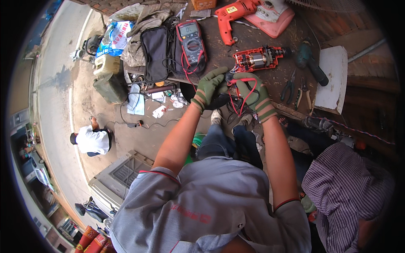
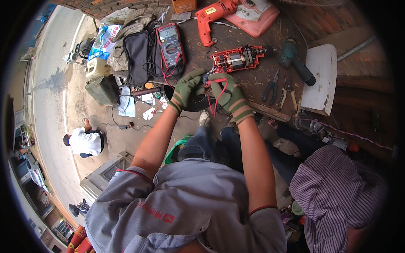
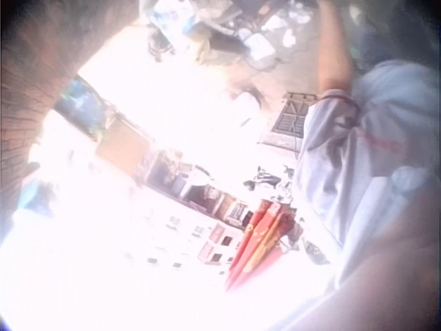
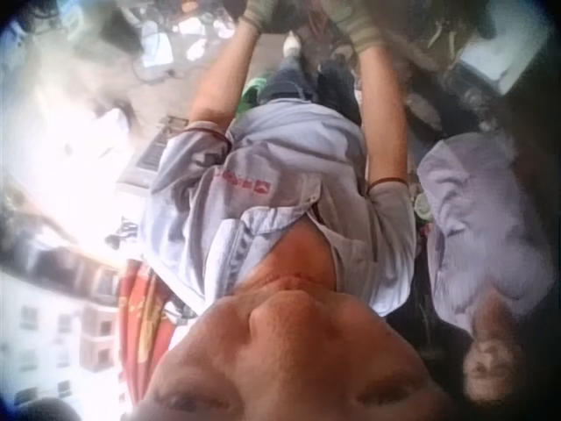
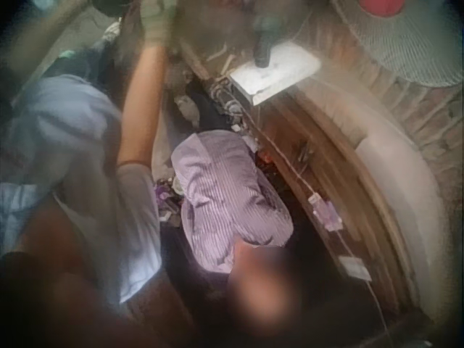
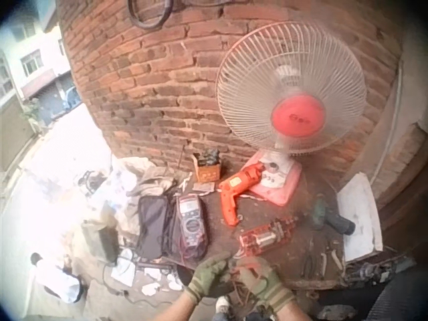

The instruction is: The person puts on gloves and disassembles an orange power drill on a cluttered workbench. They use a multimeter to test the internal components of the drill's motor.

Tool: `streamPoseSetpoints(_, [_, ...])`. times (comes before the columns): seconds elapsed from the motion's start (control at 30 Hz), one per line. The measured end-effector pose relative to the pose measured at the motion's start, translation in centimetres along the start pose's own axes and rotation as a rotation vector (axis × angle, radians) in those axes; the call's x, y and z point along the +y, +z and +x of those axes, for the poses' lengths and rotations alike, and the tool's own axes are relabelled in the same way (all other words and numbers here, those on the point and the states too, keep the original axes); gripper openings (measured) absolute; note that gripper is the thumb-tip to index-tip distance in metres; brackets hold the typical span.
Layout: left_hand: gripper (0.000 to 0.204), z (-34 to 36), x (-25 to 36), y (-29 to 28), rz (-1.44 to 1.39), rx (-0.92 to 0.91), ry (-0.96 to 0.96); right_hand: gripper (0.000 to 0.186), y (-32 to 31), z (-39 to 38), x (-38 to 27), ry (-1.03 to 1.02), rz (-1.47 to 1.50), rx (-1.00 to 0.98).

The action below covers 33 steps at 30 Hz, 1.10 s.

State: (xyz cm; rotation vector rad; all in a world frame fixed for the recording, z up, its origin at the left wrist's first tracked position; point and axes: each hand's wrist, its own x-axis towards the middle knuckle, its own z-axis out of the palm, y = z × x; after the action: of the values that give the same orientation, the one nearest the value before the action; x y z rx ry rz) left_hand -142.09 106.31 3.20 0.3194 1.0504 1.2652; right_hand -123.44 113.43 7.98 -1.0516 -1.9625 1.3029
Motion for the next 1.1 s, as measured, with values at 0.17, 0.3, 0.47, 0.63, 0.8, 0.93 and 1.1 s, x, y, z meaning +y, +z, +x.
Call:
streamPoseSetpoints(0.17, [0.037, 0.0, 0.3, 0.2, 0.007, 0.023, -0.027, 0.020, -0.1, -0.3, -0.4, 0.022, 0.039, 0.009])
streamPoseSetpoints(0.3, [0.036, 0.2, 0.1, -0.1, 0.010, 0.017, -0.022, 0.021, 0.0, -0.5, -0.2, 0.031, 0.041, 0.018])
streamPoseSetpoints(0.47, [0.036, 0.2, 0.0, -0.1, -0.010, 0.016, -0.014, 0.022, 0.0, -0.5, -0.3, 0.021, 0.017, 0.027])
streamPoseSetpoints(0.63, [0.035, -0.3, 0.4, 0.5, 0.008, 0.023, -0.008, 0.020, -0.1, -0.6, -1.2, 0.024, 0.019, 0.022])
streamPoseSetpoints(0.8, [0.035, -0.3, 0.4, 0.5, 0.002, 0.017, -0.004, 0.019, 0.2, -0.8, -0.5, 0.013, 0.016, 0.049])
streamPoseSetpoints(0.93, [0.036, -0.2, 0.0, 0.0, -0.007, 0.006, 0.003, 0.019, 0.4, -0.9, -0.5, 0.021, 0.020, 0.064])
streamPoseSetpoints(1.1, [0.036, -0.2, 0.0, 0.0, -0.021, 0.002, 0.000, 0.019, 0.4, -1.2, -0.2, 0.004, 0.032, 0.105])
